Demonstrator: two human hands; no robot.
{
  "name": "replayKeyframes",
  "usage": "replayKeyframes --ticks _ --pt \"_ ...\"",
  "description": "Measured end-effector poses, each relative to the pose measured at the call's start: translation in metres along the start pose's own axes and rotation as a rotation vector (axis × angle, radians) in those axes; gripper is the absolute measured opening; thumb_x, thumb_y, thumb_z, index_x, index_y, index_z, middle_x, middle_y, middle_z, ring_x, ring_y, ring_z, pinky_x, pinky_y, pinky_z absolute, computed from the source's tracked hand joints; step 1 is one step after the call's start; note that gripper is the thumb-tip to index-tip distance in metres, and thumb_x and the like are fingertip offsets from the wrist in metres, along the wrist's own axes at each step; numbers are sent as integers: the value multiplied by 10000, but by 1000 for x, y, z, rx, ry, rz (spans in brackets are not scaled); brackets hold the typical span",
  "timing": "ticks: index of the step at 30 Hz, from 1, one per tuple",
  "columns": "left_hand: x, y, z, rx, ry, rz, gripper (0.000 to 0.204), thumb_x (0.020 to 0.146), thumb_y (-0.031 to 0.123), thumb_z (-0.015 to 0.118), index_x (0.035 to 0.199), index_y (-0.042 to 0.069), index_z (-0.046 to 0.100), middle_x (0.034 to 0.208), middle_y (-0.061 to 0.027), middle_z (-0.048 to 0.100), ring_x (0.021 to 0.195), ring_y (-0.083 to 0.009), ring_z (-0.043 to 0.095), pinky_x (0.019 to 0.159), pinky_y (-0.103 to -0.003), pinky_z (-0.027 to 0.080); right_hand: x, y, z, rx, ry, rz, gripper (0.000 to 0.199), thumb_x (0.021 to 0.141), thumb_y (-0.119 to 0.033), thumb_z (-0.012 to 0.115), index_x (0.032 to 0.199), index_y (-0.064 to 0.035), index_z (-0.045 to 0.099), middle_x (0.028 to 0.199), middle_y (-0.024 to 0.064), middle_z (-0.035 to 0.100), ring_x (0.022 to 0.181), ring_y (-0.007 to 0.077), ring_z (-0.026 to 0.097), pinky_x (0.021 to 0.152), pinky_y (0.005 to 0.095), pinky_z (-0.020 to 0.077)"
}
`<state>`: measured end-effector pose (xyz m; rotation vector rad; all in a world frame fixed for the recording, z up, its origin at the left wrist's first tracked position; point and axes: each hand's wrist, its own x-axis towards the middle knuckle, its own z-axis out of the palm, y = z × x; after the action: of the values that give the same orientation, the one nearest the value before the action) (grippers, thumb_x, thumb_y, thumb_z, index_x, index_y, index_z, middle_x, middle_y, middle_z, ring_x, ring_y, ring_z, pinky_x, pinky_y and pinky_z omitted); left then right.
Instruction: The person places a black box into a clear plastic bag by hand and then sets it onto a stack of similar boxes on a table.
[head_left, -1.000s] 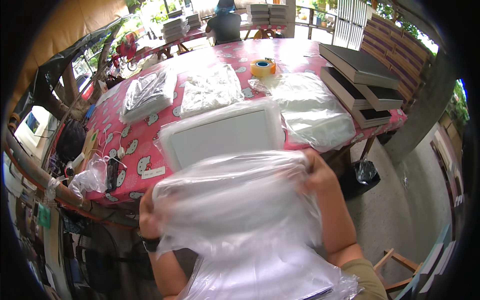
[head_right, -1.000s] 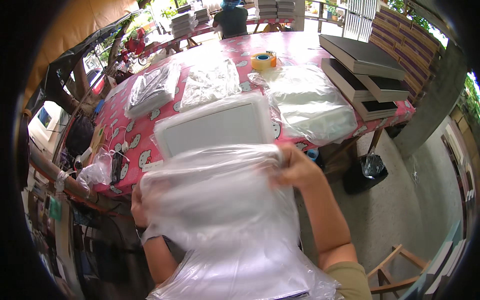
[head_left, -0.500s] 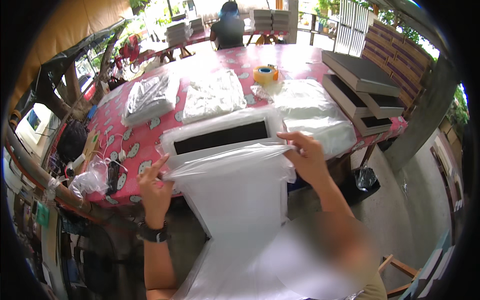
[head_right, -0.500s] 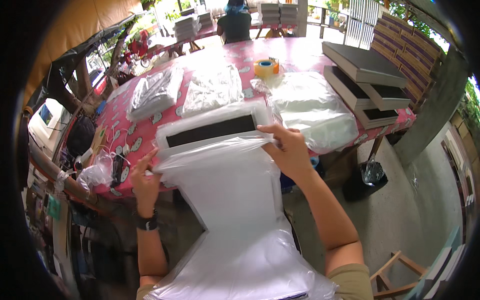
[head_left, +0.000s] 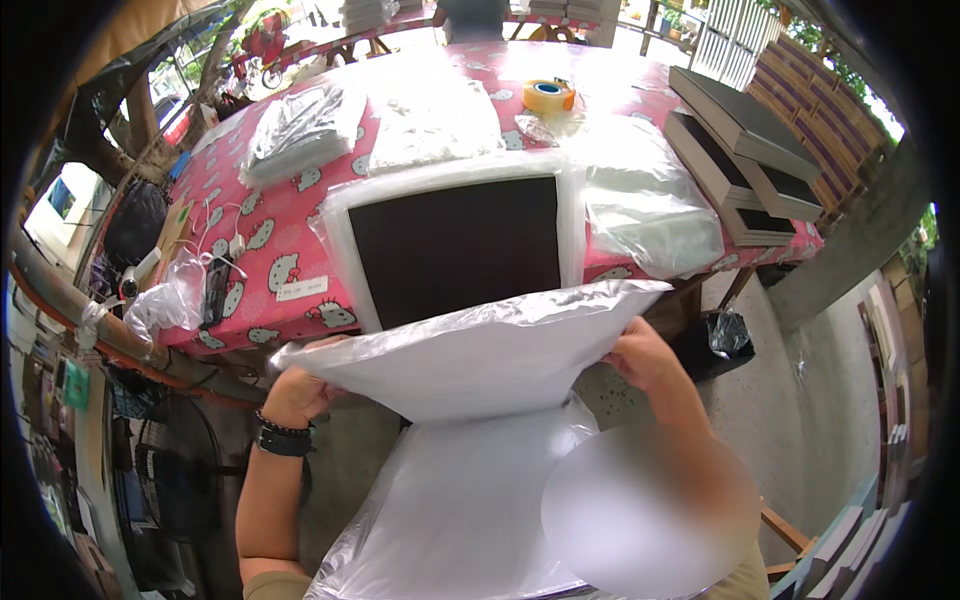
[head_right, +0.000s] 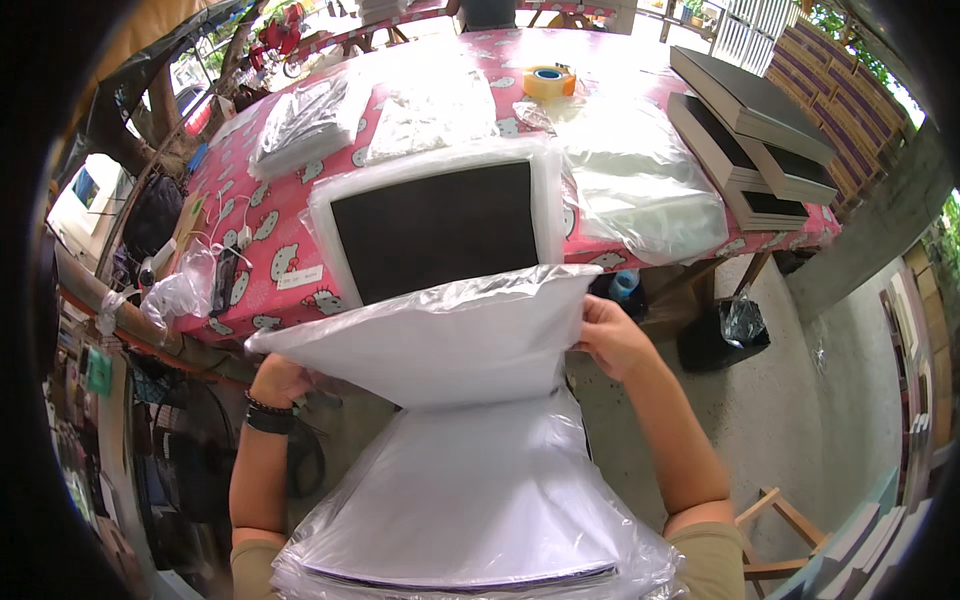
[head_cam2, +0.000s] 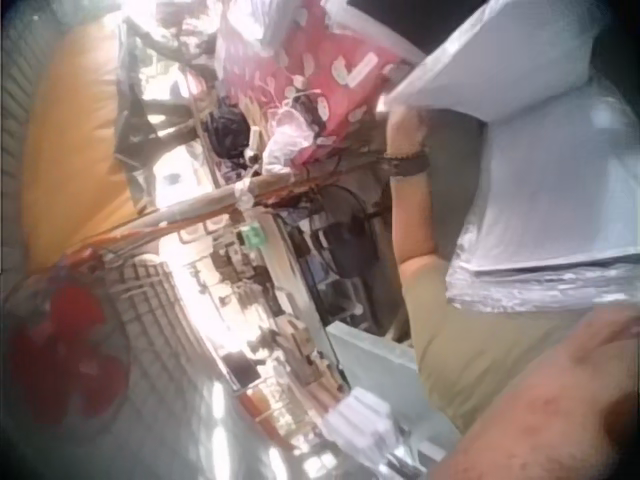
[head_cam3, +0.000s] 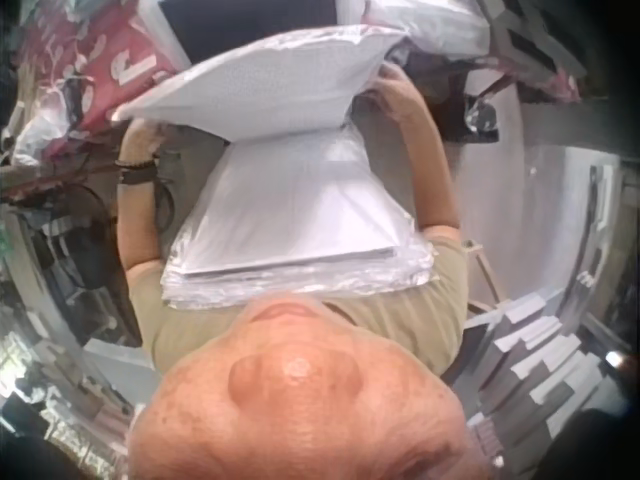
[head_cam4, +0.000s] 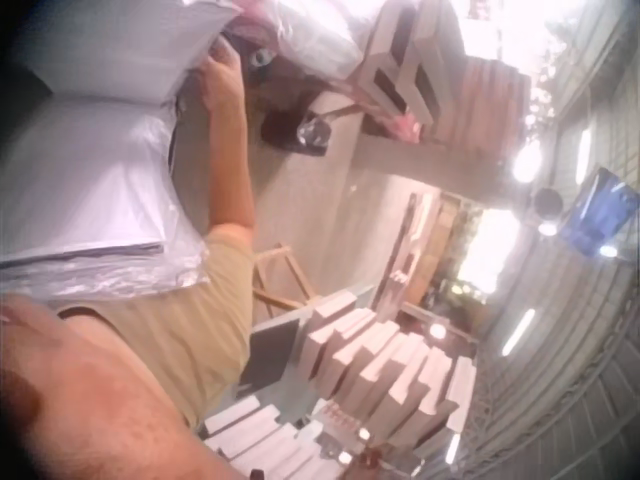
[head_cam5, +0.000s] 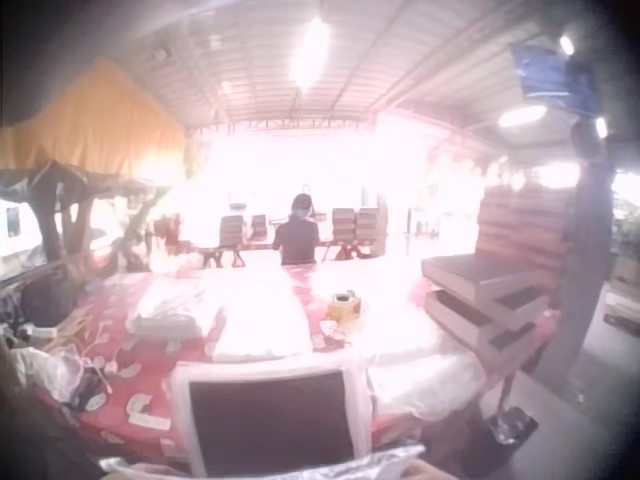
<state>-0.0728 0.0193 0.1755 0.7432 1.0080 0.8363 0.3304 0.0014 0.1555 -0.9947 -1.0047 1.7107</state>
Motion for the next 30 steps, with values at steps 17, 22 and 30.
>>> replayKeyframes --ticks 17,22,30 --pt "62 -231 -28 997 693 235 296 749 69 548 1009 3 424 790 -146 565 681 -309 558 642 -362 438 9 192 -39 -1035 510 -167 98 798 -85 478 864 -17 502 780 139 575 703 314 552 636 358 433" --pt "66 -212 -30 1145 653 446 364 695 26 534 1039 -5 420 946 -180 490 883 -355 496 745 -368 408 42 102 -43 -1114 538 -527 88 748 -90 532 753 -9 567 745 161 579 700 332 552 656 390 437" --pt "66 -243 -68 1127 543 329 311 714 82 548 999 -10 466 968 -175 472 845 -314 508 738 -366 418 113 -11 -116 -1679 748 -590 185 742 -151 604 854 -4 613 763 121 603 678 233 559 648 303 438"
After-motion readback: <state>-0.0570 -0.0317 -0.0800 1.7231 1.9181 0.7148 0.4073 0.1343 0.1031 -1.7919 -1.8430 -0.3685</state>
